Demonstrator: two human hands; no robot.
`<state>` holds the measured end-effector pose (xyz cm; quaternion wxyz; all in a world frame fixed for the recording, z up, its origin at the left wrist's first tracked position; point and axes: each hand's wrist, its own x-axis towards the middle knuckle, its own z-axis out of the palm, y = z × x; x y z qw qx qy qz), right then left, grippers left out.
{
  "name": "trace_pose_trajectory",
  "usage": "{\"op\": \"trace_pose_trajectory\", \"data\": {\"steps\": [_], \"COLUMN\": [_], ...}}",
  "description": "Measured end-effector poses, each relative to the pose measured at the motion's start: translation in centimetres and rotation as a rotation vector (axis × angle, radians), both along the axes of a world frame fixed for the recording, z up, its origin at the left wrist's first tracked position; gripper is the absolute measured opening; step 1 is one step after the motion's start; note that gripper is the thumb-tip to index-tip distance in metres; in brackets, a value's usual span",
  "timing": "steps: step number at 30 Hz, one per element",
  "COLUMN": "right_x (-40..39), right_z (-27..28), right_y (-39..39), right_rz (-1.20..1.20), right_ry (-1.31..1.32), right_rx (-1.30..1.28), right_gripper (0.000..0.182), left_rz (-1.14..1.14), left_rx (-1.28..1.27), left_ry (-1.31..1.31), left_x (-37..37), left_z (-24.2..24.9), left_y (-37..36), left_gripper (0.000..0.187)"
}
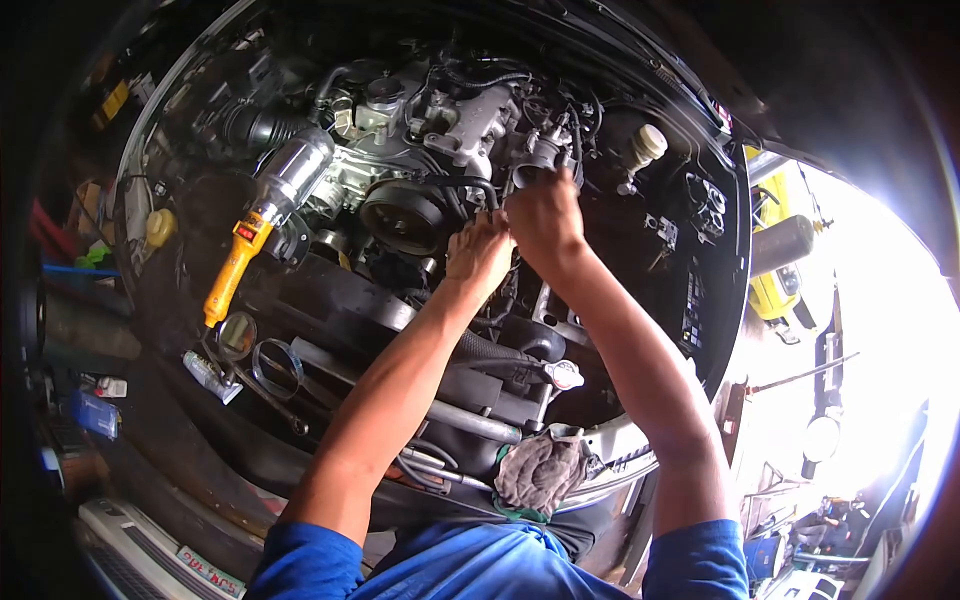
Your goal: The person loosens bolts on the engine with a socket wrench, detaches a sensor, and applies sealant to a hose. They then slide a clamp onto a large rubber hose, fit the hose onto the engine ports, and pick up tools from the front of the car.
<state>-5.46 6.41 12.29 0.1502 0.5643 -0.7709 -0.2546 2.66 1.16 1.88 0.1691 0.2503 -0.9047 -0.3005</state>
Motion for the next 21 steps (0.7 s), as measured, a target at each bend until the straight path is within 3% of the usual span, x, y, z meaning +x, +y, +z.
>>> {"op": "trace_pose_trajectory", "data": {"steps": [1,4,6,8,9,14,17,21], "right_x": [1.0,0.3,-0.6,-0.7,-1.0,-2.4,-1.5,-1.8], "right_z": [-0.3,-0.9,0.2,0.4,0.3,0.4,0.9,0.7], "right_y": [-0.5,-0.6,1.1,2.2,2.8,4.5,3.7,4.0], "right_rz": [0.036,0.028,-0.072,-0.197,-0.104,0.21,-0.075,-0.055], "right_ry": [0.148,0.192,-0.134,-0.205,-0.162,-0.05,-0.197,-0.182], "right_rx": [-0.035,-0.051,-0.082,-0.01,-0.03,-0.132,-0.016,-0.021], "right_gripper": [0.015,0.016,0.038,0.042,0.043,0.045,0.049,0.056], "left_rz": [0.019,0.007,0.048,0.155,0.184,0.133,0.072,-0.005], "left_rx": [-0.082,-0.04,-0.189,-0.358,-0.425,-0.325,-0.311,-0.313], "left_ry": [0.034,-0.031,-0.036,0.059,0.057,-0.003,-0.027,-0.032], "left_x": [0.2,-0.1,-0.5,-1.4,-1.3,-1.0,-0.9,-1.0], "left_z": [-0.2,-0.3,-1.2,-2.9,-2.8,-2.3,-2.0,-2.5], "left_y": [0.1,-0.3,-0.1,0.5,0.7,0.7,0.4,-0.2], "left_gripper": [0.031,0.031,0.026,0.017,0.015,0.023,0.026,0.029]}}
